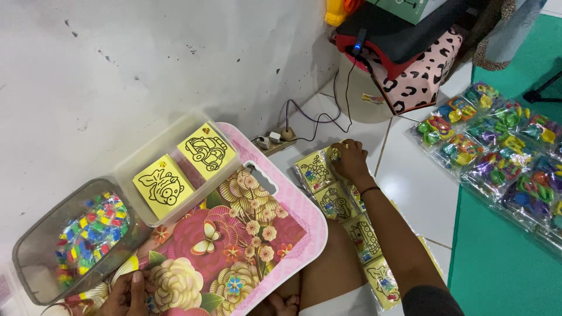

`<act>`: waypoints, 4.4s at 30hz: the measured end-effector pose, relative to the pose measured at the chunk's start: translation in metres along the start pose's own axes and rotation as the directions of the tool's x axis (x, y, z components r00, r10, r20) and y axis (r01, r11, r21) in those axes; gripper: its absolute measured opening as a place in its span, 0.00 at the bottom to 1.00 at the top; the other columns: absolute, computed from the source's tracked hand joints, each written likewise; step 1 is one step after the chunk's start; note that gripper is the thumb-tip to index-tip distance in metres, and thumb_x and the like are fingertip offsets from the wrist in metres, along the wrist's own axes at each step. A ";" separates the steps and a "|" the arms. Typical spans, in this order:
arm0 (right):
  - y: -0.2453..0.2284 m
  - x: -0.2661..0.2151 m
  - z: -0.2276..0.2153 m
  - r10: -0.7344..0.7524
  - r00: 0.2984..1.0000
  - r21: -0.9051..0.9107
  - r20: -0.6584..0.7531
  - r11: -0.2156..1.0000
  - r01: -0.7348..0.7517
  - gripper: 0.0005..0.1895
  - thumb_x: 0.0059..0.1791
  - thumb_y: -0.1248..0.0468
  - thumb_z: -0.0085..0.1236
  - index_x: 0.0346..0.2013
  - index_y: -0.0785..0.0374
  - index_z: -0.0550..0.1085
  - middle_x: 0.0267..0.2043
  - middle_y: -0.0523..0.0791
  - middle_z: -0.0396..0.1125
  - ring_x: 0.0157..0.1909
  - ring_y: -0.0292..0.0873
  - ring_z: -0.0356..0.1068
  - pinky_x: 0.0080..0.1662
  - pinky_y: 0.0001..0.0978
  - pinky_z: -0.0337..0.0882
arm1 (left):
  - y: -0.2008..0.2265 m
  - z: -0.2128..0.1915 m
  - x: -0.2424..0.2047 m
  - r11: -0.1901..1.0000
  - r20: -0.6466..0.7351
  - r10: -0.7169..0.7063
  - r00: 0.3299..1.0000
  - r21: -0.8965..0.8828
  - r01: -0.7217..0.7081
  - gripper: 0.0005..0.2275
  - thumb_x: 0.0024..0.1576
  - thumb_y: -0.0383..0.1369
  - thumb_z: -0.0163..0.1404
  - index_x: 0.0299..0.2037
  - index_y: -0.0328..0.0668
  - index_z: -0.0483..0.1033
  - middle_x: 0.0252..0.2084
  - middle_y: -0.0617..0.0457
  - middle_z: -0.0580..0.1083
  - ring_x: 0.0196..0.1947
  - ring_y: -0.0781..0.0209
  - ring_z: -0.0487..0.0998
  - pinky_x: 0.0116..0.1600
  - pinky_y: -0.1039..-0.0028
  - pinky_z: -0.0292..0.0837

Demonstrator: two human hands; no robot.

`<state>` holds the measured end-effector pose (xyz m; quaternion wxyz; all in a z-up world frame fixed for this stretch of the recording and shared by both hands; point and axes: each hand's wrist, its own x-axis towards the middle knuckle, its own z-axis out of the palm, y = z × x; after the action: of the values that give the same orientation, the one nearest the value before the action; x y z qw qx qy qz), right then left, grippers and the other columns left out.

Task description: The recorder packages small colorful plastic pieces and a yellow printed card into small plastic bags on a tray.

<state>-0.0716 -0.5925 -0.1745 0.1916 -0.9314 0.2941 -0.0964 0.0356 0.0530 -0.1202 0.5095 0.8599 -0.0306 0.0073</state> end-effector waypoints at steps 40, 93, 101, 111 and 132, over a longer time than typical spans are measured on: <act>-0.081 -0.030 0.010 -0.245 0.967 -0.055 0.077 0.967 0.249 0.35 0.36 0.61 0.71 0.58 0.52 0.72 0.65 0.57 0.57 0.62 0.62 0.60 0.53 0.52 0.72 | 0.008 0.000 0.003 1.000 0.034 -0.009 0.999 0.018 0.009 0.13 0.69 0.35 0.48 0.45 0.30 0.78 0.29 0.48 0.77 0.30 0.65 0.76 0.39 0.75 0.72; -0.057 -0.031 -0.003 0.115 0.958 -0.167 0.264 0.983 -0.072 0.33 0.45 0.51 0.66 0.64 0.40 0.67 0.68 0.47 0.57 0.71 0.55 0.54 0.61 0.78 0.54 | 0.061 0.002 -0.010 1.000 0.052 0.006 0.999 0.001 -0.006 0.12 0.66 0.34 0.48 0.43 0.30 0.80 0.26 0.47 0.78 0.28 0.66 0.76 0.34 0.75 0.70; -0.058 -0.030 -0.019 0.140 0.964 -0.160 0.224 0.981 -0.105 0.36 0.45 0.49 0.67 0.66 0.41 0.64 0.69 0.50 0.54 0.73 0.58 0.46 0.61 0.81 0.49 | 0.091 0.006 -0.018 0.997 0.040 0.068 0.997 -0.023 -0.068 0.12 0.67 0.35 0.48 0.42 0.31 0.80 0.26 0.51 0.77 0.28 0.67 0.75 0.36 0.76 0.70; -0.179 -0.056 -0.128 -0.226 0.898 0.282 -0.377 0.896 0.344 0.21 0.45 0.58 0.68 0.50 0.61 0.77 0.49 0.52 0.72 0.55 0.55 0.69 0.57 0.46 0.68 | 0.119 0.001 -0.022 0.992 0.057 0.111 0.992 0.050 -0.114 0.16 0.64 0.42 0.46 0.36 0.36 0.79 0.23 0.52 0.76 0.24 0.66 0.74 0.32 0.72 0.70; -0.443 -0.159 -0.005 -0.840 0.485 0.133 0.242 0.524 0.842 0.11 0.46 0.54 0.57 0.32 0.57 0.77 0.31 0.50 0.73 0.34 0.55 0.74 0.37 0.51 0.72 | 0.135 -0.015 -0.028 0.943 -0.005 0.284 0.959 -0.177 -0.280 0.19 0.68 0.40 0.42 0.32 0.31 0.72 0.25 0.40 0.72 0.25 0.47 0.73 0.35 0.61 0.67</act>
<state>0.0248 -0.1668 0.0029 0.1571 -0.9599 -0.2277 -0.0461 -0.0005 0.0033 0.0042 0.5769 0.7982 -0.1592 0.0683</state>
